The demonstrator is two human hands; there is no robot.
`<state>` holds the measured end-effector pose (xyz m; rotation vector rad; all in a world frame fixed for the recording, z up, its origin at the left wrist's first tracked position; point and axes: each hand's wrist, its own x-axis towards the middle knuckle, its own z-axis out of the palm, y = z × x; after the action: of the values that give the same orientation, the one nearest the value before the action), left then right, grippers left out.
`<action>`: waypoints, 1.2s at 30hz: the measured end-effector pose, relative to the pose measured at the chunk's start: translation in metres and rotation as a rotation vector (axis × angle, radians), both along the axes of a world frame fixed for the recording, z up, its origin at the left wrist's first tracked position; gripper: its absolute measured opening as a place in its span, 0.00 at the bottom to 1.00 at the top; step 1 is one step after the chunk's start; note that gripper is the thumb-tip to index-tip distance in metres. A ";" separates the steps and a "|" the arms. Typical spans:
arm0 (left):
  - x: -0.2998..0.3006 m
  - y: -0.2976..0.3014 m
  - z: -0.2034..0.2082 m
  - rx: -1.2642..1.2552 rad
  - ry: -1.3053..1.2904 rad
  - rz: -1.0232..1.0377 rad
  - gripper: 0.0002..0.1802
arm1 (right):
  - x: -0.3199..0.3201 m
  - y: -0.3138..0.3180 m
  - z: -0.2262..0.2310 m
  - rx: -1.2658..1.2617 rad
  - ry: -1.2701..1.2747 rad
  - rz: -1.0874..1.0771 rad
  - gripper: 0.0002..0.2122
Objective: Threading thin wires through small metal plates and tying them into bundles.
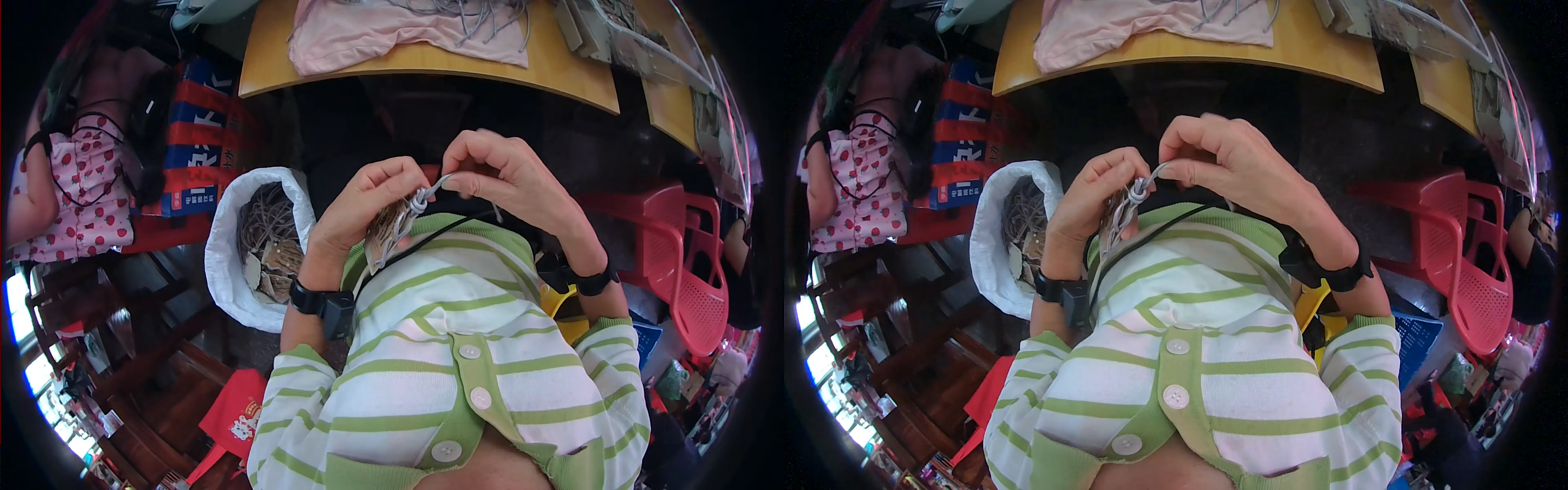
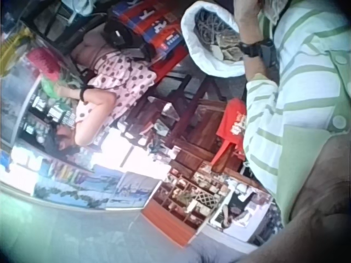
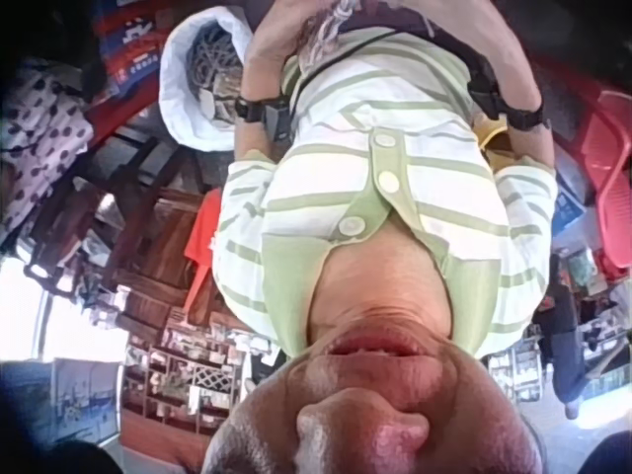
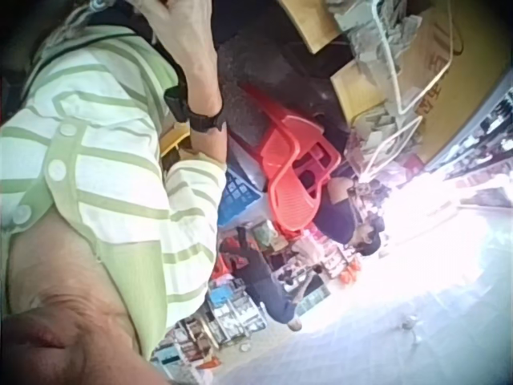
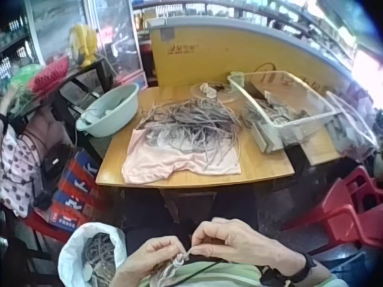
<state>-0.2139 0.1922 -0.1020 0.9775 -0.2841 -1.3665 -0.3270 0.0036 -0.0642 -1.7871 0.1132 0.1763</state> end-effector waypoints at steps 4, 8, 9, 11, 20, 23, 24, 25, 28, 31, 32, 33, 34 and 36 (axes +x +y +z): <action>-0.006 -0.004 -0.001 0.001 -0.151 0.029 0.17 | 0.000 0.007 0.007 -0.119 -0.185 -0.047 0.05; -0.004 -0.003 0.015 0.052 -0.082 -0.100 0.22 | 0.000 0.007 0.009 -0.099 -0.139 -0.011 0.03; -0.005 -0.003 0.016 0.066 -0.085 -0.098 0.24 | 0.001 0.006 0.008 -0.098 -0.137 -0.007 0.03; -0.004 -0.002 0.013 0.066 -0.072 -0.120 0.23 | 0.000 0.003 0.008 -0.140 -0.184 0.001 0.02; -0.002 0.002 0.007 0.042 -0.108 -0.133 0.19 | -0.010 -0.006 0.012 -0.220 -0.188 -0.073 0.03; -0.007 0.001 -0.001 0.015 -0.142 -0.064 0.19 | -0.012 -0.003 0.004 -0.311 -0.321 -0.052 0.04; -0.004 0.001 0.002 -0.021 -0.102 -0.120 0.19 | -0.013 -0.002 0.005 -0.315 -0.320 -0.058 0.04; -0.002 0.001 0.004 -0.055 -0.061 -0.176 0.19 | -0.013 -0.001 0.005 -0.350 -0.343 -0.036 0.04; -0.008 0.002 -0.001 -0.056 -0.003 -0.142 0.15 | -0.013 0.005 0.005 -0.384 -0.392 -0.018 0.04; -0.007 0.000 0.006 -0.071 0.030 -0.137 0.13 | -0.011 0.005 0.010 -0.513 -0.424 0.002 0.04; -0.006 -0.001 0.009 -0.075 0.057 -0.146 0.12 | -0.011 0.004 0.013 -0.640 -0.431 0.039 0.05; -0.006 -0.001 0.008 -0.075 0.058 -0.147 0.12 | -0.011 0.002 0.016 -0.640 -0.429 0.039 0.05; -0.005 0.000 0.007 -0.092 0.042 -0.171 0.12 | -0.009 0.000 0.018 -0.687 -0.448 0.059 0.05; -0.002 0.002 0.007 -0.104 0.030 -0.195 0.12 | -0.006 -0.005 0.016 -0.730 -0.465 0.079 0.06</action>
<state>-0.2163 0.1940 -0.0953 0.8592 -0.4333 -1.5261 -0.3327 -0.0014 -0.0479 -2.5112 -0.2606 -0.2631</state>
